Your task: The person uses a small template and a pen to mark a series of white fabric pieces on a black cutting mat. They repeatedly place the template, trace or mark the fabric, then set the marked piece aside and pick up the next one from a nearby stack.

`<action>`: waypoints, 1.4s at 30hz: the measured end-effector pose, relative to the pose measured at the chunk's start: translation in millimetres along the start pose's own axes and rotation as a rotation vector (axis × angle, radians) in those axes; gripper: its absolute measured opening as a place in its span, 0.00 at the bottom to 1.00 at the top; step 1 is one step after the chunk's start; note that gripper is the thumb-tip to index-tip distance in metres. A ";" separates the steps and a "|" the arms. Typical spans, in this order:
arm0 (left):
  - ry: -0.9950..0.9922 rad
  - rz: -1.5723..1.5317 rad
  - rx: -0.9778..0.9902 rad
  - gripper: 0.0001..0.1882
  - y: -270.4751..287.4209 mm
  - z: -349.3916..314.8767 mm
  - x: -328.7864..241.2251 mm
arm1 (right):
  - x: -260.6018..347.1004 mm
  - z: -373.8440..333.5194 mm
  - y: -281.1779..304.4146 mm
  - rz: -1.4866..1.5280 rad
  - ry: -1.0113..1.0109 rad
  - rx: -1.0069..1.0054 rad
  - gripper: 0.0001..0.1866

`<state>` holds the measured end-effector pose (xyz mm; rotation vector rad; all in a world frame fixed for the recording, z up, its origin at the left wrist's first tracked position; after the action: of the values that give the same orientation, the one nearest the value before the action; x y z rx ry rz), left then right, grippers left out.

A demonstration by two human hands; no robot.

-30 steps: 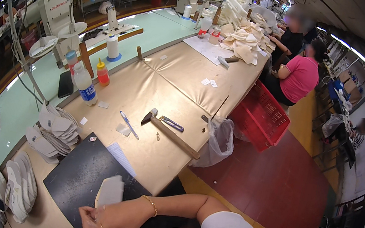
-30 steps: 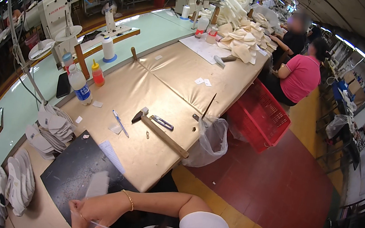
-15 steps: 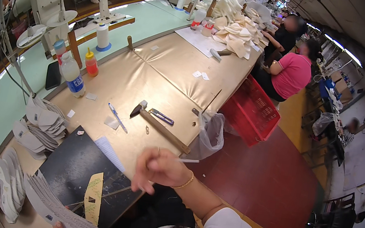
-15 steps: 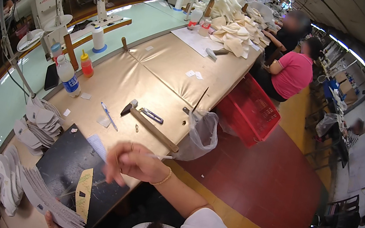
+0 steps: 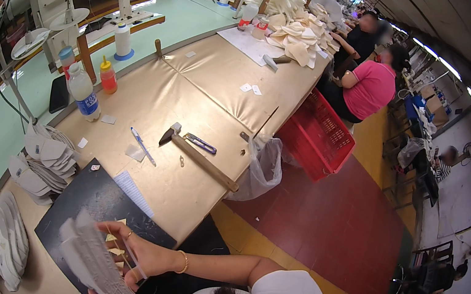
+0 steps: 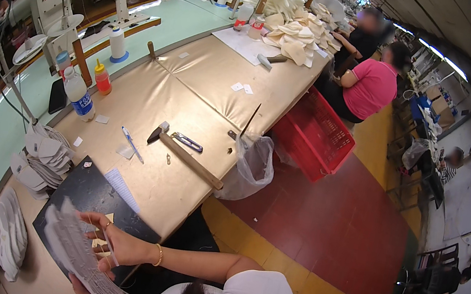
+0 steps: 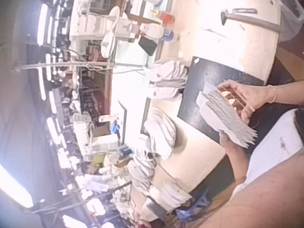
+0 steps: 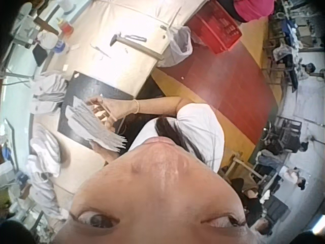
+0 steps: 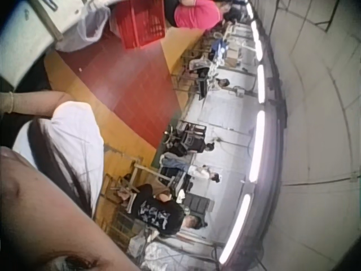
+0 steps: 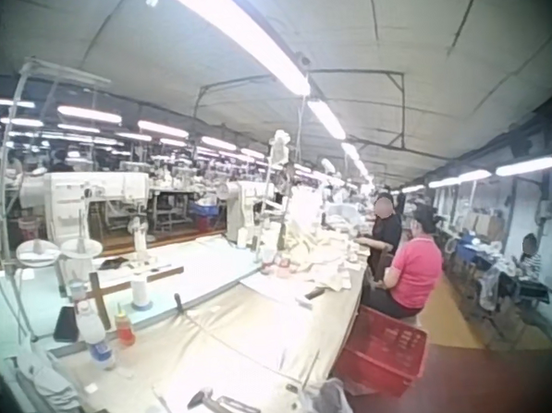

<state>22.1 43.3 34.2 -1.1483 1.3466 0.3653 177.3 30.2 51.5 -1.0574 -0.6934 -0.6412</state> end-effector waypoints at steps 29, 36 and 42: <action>-0.225 0.030 -0.226 0.57 126.1 -55.8 -46.5 | 88.5 28.6 -60.7 -1.062 0.045 0.358 0.12; -0.412 -0.205 -0.308 0.50 136.3 -135.8 -77.5 | 3.3 55.1 -88.3 -1.050 -0.363 0.577 0.15; -0.649 -0.549 -0.463 0.38 153.0 -278.0 -40.4 | -142.8 49.3 -153.5 -1.334 -0.256 1.105 0.24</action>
<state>-265.4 -95.4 54.9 -1.5479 0.3575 0.5951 -37.6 40.9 42.1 0.5045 -1.7211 -1.0193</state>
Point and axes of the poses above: each hand's wrist, its own z-axis towards the middle knuckle, its own y-axis out of the back of the hand, x = y × z, the point moved 6 cm from there along z, towards the middle knuckle, and after that the axes turned 12 degrees about x, right-handed, at the moved point
